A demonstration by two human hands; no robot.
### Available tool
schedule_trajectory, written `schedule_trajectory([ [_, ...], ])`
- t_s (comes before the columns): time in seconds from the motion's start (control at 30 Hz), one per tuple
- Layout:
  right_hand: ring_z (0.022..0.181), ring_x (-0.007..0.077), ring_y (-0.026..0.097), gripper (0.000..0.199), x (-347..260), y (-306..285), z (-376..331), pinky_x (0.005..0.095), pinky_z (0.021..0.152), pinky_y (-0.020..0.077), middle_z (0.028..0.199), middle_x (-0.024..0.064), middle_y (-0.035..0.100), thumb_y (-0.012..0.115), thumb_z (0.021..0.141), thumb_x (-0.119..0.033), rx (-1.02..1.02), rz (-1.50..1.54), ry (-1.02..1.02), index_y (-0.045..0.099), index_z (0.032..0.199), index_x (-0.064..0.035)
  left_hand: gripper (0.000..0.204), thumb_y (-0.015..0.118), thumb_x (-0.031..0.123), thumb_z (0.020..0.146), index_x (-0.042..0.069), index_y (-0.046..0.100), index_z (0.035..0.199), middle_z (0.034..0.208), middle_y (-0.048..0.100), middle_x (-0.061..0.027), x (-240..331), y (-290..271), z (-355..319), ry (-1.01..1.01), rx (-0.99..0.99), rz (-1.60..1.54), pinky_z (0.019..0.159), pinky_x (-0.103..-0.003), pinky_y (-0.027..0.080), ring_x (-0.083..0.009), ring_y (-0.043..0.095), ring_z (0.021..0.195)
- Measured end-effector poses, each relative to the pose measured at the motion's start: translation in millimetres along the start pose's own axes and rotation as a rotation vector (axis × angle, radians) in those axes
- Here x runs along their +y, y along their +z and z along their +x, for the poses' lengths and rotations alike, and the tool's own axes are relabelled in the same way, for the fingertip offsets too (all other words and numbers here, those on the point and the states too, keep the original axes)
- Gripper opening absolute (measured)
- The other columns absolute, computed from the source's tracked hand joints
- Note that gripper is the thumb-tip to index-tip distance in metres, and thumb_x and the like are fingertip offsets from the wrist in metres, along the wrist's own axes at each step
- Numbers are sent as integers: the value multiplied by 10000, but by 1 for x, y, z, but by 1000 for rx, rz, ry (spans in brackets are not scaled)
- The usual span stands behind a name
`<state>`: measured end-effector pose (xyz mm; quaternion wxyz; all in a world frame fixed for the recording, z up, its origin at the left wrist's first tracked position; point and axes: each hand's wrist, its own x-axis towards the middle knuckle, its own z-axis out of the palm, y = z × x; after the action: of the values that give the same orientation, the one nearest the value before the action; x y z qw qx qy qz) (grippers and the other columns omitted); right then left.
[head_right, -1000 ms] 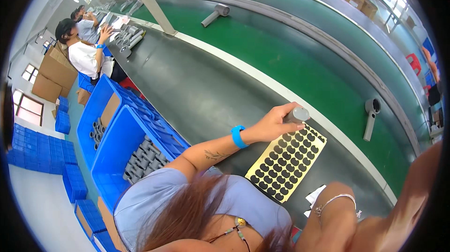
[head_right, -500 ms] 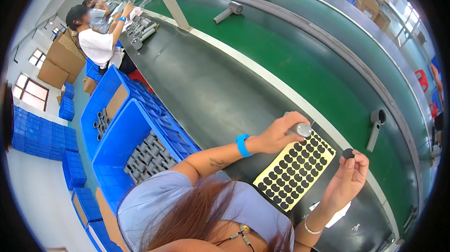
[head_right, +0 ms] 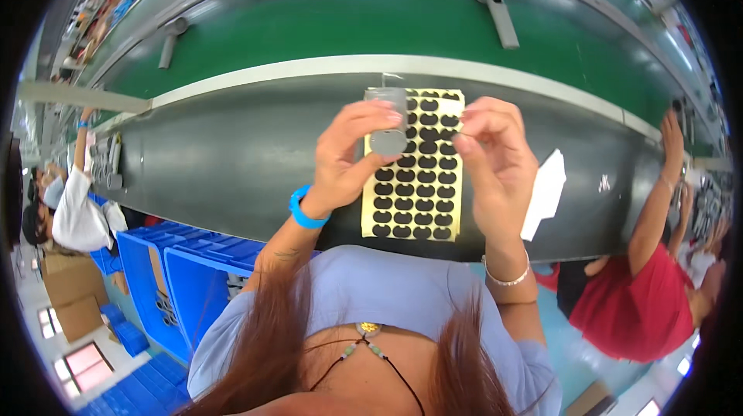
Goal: The person picks up plastic components from a conveyor belt, peels adhesive pads from a sticker sheet by hand, adheres them to the ends of the components, and places the components onto the conveyor belt.
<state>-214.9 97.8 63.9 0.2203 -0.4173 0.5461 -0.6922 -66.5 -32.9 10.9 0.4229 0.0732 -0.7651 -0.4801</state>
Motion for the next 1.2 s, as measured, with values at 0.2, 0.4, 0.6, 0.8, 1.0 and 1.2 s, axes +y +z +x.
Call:
schedule_trajectory([
  [0.2, 817, 95, 545, 193, -2, 7, -14, 237, 762, 443, 896, 46, 580, 636, 848, 39, -33, 65, 123, 544, 1013, 4, 432, 757, 17, 661, 61, 675, 1083, 1135, 617, -81, 32, 0, 7, -102, -55, 343, 822, -329, 477, -222, 565, 1021],
  [0.4, 908, 156, 597, 402, 3, 14, -15, 274, 819, 460, 864, 68, 602, 634, 832, 70, -86, 60, 84, 422, 1158, -32, 417, 695, -77, 725, 22, 649, 1128, 1184, 587, -115, 33, 4, -2, -244, -55, 48, 669, -243, 537, -194, 600, 1022],
  [0.6, 962, 178, 630, 372, 2, 14, -17, 286, 792, 519, 868, 89, 618, 624, 831, 77, -47, 131, 109, 416, 1125, -13, 456, 617, -167, 767, -22, 583, 1198, 1288, 495, -172, 39, 6, -2, -408, -110, -267, 808, -272, 578, -216, 565, 1118],
  [0.8, 988, 192, 629, 374, 3, 12, -16, 295, 803, 535, 866, 96, 614, 616, 828, 93, -47, 165, 139, 405, 1118, -12, 475, 682, -96, 766, -10, 582, 1222, 1322, 476, -154, 38, 5, 0, -438, -114, -368, 752, -255, 580, -157, 658, 874],
  [1.0, 991, 192, 628, 373, 2, 11, -14, 298, 797, 542, 871, 99, 613, 614, 829, 93, -55, 161, 146, 398, 1111, -16, 476, 686, -77, 777, -10, 577, 1236, 1310, 487, -151, 37, 2, 0, -445, -133, -365, 731, -244, 568, -128, 642, 818],
  [1.2, 992, 193, 628, 380, 1, 11, -13, 296, 793, 545, 877, 102, 612, 618, 827, 92, -62, 146, 144, 389, 1109, -17, 462, 686, -64, 786, -11, 582, 1233, 1302, 498, -147, 36, 4, 0, -447, -115, -376, 713, -230, 557, -109, 628, 804],
])
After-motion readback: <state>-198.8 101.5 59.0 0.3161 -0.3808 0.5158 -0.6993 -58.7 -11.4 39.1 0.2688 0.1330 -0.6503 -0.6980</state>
